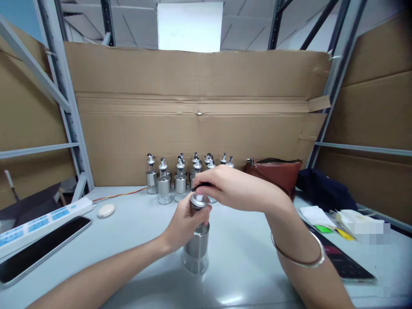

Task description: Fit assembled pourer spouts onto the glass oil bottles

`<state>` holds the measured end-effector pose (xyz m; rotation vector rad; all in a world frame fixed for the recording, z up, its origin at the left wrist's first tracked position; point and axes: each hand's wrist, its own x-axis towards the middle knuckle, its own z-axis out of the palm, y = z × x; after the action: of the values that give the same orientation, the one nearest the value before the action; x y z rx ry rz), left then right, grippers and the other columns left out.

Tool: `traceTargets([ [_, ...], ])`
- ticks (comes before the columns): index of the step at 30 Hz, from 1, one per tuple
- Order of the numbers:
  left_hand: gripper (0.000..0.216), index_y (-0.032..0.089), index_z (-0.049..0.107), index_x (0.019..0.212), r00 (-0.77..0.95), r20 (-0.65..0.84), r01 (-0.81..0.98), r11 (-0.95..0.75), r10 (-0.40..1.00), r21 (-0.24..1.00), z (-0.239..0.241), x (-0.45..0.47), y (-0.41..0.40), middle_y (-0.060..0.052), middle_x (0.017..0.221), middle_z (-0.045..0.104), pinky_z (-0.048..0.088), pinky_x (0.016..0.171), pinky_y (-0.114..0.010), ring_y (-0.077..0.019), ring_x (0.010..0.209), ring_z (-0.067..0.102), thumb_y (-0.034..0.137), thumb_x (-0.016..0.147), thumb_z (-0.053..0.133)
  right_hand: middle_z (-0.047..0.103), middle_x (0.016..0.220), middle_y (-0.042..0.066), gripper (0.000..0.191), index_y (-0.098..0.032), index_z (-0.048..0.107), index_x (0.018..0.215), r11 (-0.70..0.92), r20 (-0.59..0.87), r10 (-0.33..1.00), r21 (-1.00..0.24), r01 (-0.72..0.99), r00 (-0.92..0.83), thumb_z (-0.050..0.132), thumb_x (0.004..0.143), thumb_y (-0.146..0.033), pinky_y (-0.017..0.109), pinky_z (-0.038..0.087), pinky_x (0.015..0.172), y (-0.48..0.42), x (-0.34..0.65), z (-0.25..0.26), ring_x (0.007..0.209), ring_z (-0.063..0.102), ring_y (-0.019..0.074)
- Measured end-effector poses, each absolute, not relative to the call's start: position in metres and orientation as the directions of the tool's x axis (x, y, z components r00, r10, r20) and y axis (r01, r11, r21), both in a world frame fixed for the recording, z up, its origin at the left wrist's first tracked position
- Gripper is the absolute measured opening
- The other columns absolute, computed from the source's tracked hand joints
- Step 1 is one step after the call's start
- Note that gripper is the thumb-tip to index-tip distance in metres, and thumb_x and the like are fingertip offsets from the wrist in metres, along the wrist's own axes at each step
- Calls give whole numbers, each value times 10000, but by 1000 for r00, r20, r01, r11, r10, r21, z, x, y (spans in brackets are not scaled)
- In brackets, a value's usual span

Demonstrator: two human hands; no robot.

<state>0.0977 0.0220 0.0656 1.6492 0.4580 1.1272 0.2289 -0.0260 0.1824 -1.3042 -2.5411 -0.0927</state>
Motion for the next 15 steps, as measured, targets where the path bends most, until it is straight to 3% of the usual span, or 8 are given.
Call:
traceTargets([
  [3,175,179,459,706,483,438,-205,-388,759,899,65,99,22,49,526,500,372,516,-225,-93,509,452,283,760,589,629,630,-2,210,-170,604,731,570,289,793,-44,820,-536,443,866,-156,218,288,526,-31,221,180,553,489,97],
  [9,115,178,440,624,485,447,-186,-411,752,893,64,97,24,47,496,491,349,494,-215,-81,485,433,164,709,516,534,533,-4,206,-162,549,643,496,371,778,133,858,-507,449,821,-137,257,206,494,-30,209,175,471,324,99],
  [12,126,176,448,643,490,461,-179,-432,740,884,64,96,24,44,508,490,358,506,-217,-86,499,446,210,737,525,488,529,-20,236,-160,529,659,583,328,766,9,813,-553,429,872,-182,248,239,510,-20,214,177,486,339,94],
  [15,148,177,449,694,485,472,-202,-430,736,880,65,96,23,51,534,483,375,521,-215,-85,509,453,267,754,549,516,618,-16,244,-151,520,690,677,231,735,-292,675,-638,431,904,-225,227,308,560,-3,226,179,571,426,91],
])
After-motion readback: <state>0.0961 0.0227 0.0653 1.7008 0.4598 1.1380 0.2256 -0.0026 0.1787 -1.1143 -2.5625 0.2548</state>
